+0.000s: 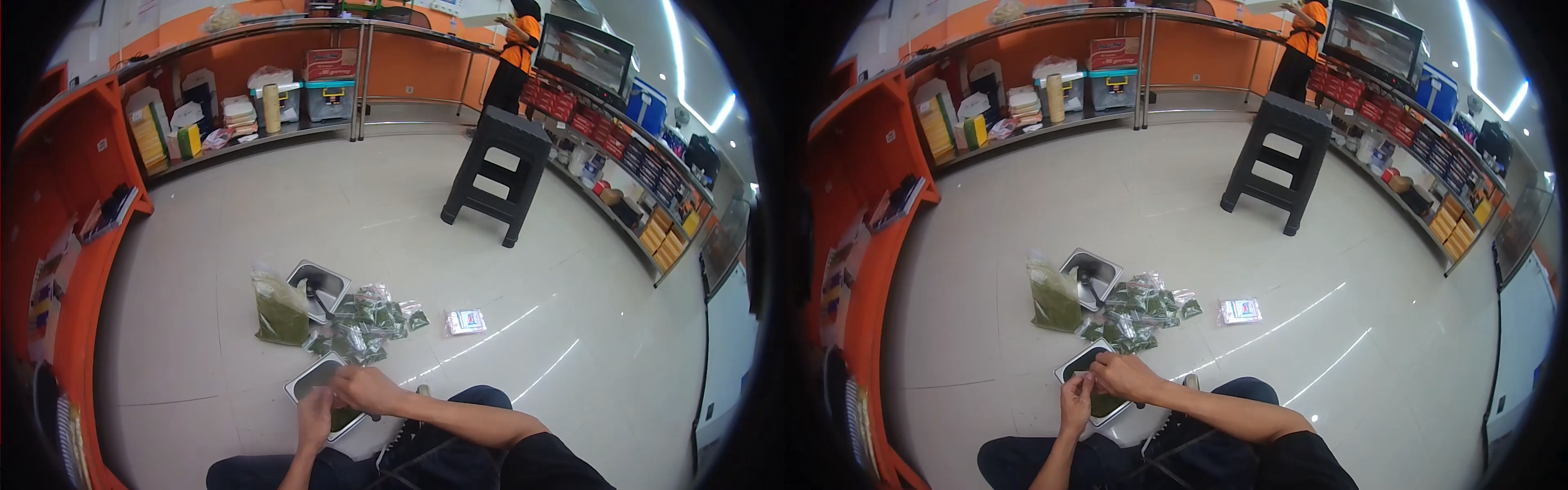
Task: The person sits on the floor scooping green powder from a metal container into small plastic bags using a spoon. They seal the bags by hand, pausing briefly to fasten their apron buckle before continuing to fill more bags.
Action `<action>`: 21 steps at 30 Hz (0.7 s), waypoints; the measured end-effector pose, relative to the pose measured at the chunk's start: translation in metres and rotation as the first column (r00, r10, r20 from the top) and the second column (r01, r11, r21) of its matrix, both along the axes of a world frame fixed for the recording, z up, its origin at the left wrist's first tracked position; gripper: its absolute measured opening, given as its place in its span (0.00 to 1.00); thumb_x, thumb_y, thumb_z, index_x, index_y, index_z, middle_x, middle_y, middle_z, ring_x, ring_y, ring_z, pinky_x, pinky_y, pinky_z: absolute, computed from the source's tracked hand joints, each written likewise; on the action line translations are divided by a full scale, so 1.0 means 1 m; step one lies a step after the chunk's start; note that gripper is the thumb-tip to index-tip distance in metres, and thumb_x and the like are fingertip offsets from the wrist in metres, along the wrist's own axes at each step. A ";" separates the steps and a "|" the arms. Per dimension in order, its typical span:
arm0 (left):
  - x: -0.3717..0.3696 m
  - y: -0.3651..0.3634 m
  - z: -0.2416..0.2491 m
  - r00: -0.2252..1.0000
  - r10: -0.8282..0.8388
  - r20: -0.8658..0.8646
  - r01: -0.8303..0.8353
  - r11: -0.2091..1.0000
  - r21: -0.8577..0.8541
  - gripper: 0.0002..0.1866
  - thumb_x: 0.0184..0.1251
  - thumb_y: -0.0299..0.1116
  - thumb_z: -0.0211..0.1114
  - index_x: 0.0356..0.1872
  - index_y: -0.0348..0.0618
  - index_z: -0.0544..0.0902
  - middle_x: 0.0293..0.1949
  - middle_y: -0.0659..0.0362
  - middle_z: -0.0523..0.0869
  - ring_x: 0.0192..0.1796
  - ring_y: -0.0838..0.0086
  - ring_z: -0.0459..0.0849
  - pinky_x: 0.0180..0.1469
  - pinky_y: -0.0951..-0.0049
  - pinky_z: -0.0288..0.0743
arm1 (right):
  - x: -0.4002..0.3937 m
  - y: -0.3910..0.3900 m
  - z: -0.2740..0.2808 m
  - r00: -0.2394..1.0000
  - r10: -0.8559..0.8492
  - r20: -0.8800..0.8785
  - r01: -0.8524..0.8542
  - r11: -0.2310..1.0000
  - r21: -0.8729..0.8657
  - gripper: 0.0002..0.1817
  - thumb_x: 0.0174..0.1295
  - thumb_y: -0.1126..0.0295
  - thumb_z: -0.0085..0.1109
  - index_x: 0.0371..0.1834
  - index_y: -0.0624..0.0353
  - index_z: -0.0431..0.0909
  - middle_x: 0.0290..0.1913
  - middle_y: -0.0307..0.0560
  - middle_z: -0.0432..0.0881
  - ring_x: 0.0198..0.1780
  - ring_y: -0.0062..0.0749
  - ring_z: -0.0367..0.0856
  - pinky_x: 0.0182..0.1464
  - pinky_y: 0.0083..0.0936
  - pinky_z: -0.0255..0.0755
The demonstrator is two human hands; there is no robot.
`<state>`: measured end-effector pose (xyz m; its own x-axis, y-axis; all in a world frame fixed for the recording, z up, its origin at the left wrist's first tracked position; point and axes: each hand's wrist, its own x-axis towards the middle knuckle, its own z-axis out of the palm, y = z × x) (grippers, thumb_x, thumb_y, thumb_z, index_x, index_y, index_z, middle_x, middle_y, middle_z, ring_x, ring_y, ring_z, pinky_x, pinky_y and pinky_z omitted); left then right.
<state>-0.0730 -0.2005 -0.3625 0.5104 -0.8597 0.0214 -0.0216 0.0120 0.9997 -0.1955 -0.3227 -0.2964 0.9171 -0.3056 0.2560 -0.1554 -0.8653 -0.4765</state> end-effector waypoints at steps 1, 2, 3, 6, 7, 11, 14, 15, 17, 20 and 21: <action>-0.002 0.000 0.002 0.998 0.037 0.044 -0.038 0.999 0.018 0.17 0.78 0.36 0.58 0.35 0.29 0.84 0.29 0.55 0.87 0.32 0.74 0.84 0.37 0.72 0.75 | 0.000 0.000 -0.001 1.000 -0.010 0.010 0.010 1.000 0.006 0.11 0.57 0.67 0.66 0.35 0.64 0.78 0.35 0.52 0.79 0.38 0.51 0.84 0.39 0.42 0.80; -0.001 -0.003 0.003 0.998 0.026 0.054 -0.027 0.999 0.026 0.17 0.78 0.36 0.58 0.35 0.29 0.84 0.29 0.55 0.87 0.32 0.74 0.84 0.37 0.72 0.75 | 0.001 0.000 -0.004 1.000 -0.008 0.028 0.009 0.998 -0.067 0.12 0.56 0.66 0.66 0.34 0.64 0.77 0.35 0.52 0.79 0.39 0.49 0.84 0.39 0.41 0.80; 0.000 -0.006 0.004 0.995 0.019 0.093 -0.022 0.999 0.038 0.17 0.78 0.34 0.57 0.33 0.29 0.83 0.28 0.55 0.86 0.31 0.74 0.83 0.36 0.71 0.75 | 0.002 0.001 -0.007 0.999 -0.006 0.045 0.012 0.990 -0.138 0.12 0.55 0.66 0.66 0.33 0.63 0.76 0.35 0.51 0.79 0.40 0.47 0.84 0.39 0.40 0.81; -0.003 -0.012 -0.003 0.998 -0.024 0.064 0.020 0.998 0.066 0.17 0.78 0.32 0.57 0.28 0.31 0.81 0.24 0.58 0.82 0.28 0.76 0.80 0.34 0.73 0.73 | 0.007 -0.012 -0.011 0.984 -0.162 0.078 0.176 0.956 -0.234 0.13 0.55 0.65 0.64 0.34 0.63 0.76 0.35 0.50 0.79 0.43 0.46 0.83 0.38 0.38 0.81; -0.007 -0.015 -0.002 0.999 -0.046 -0.020 0.047 0.997 0.061 0.17 0.78 0.32 0.58 0.26 0.34 0.80 0.22 0.61 0.79 0.26 0.78 0.77 0.33 0.75 0.72 | 0.008 -0.014 -0.012 0.983 -0.165 0.083 0.180 0.957 -0.228 0.13 0.55 0.65 0.64 0.34 0.63 0.76 0.35 0.50 0.79 0.43 0.46 0.83 0.38 0.38 0.81; -0.005 -0.012 -0.010 0.988 0.028 -0.151 -0.011 0.994 0.111 0.15 0.71 0.27 0.56 0.25 0.32 0.82 0.21 0.56 0.82 0.25 0.74 0.79 0.32 0.71 0.72 | 0.006 -0.010 -0.009 0.983 -0.163 0.084 0.175 0.970 -0.167 0.13 0.55 0.66 0.62 0.37 0.64 0.76 0.43 0.52 0.77 0.48 0.47 0.83 0.42 0.39 0.81; 0.002 -0.007 -0.011 0.968 0.121 -0.220 -0.098 0.989 0.110 0.14 0.70 0.27 0.56 0.25 0.32 0.83 0.21 0.57 0.82 0.26 0.75 0.80 0.32 0.71 0.71 | 0.005 0.002 -0.011 0.985 -0.057 0.162 0.081 0.986 -0.146 0.12 0.54 0.69 0.61 0.39 0.64 0.78 0.50 0.54 0.75 0.52 0.48 0.81 0.47 0.40 0.81; 0.003 -0.005 -0.008 0.964 0.131 -0.231 -0.109 0.989 0.104 0.14 0.70 0.27 0.56 0.25 0.32 0.83 0.21 0.57 0.82 0.26 0.75 0.80 0.32 0.71 0.71 | 0.005 0.005 -0.013 0.983 0.004 0.182 0.024 0.988 -0.152 0.12 0.54 0.71 0.61 0.40 0.64 0.79 0.54 0.55 0.74 0.54 0.49 0.81 0.49 0.40 0.80; 0.007 -0.006 0.000 0.984 0.110 -0.137 -0.099 0.992 0.081 0.14 0.72 0.25 0.56 0.24 0.33 0.81 0.21 0.61 0.79 0.25 0.79 0.78 0.30 0.76 0.72 | 0.005 0.005 -0.021 0.989 0.023 0.147 -0.001 0.989 -0.145 0.13 0.52 0.73 0.61 0.42 0.64 0.81 0.57 0.55 0.75 0.56 0.49 0.80 0.52 0.39 0.80; 0.011 -0.007 -0.008 0.990 0.141 -0.012 -0.138 0.979 0.151 0.16 0.69 0.31 0.60 0.23 0.31 0.84 0.18 0.56 0.83 0.23 0.74 0.81 0.29 0.70 0.71 | 0.012 0.004 -0.025 0.995 0.036 0.095 -0.022 0.989 -0.145 0.17 0.50 0.77 0.61 0.46 0.63 0.83 0.61 0.54 0.75 0.60 0.49 0.79 0.55 0.37 0.79; 0.012 -0.008 -0.009 0.987 0.159 -0.032 -0.153 0.979 0.134 0.16 0.69 0.31 0.60 0.23 0.31 0.84 0.18 0.56 0.83 0.23 0.74 0.81 0.29 0.70 0.71 | 0.013 0.003 -0.027 0.998 0.021 0.066 -0.012 0.990 -0.138 0.19 0.49 0.78 0.61 0.48 0.63 0.84 0.63 0.54 0.75 0.61 0.49 0.78 0.56 0.36 0.79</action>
<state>-0.0608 -0.2090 -0.3712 0.6364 -0.7635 -0.1100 0.0290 -0.1187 0.9925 -0.1823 -0.3198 -0.3232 0.9010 -0.2480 0.3561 -0.1119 -0.9256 -0.3616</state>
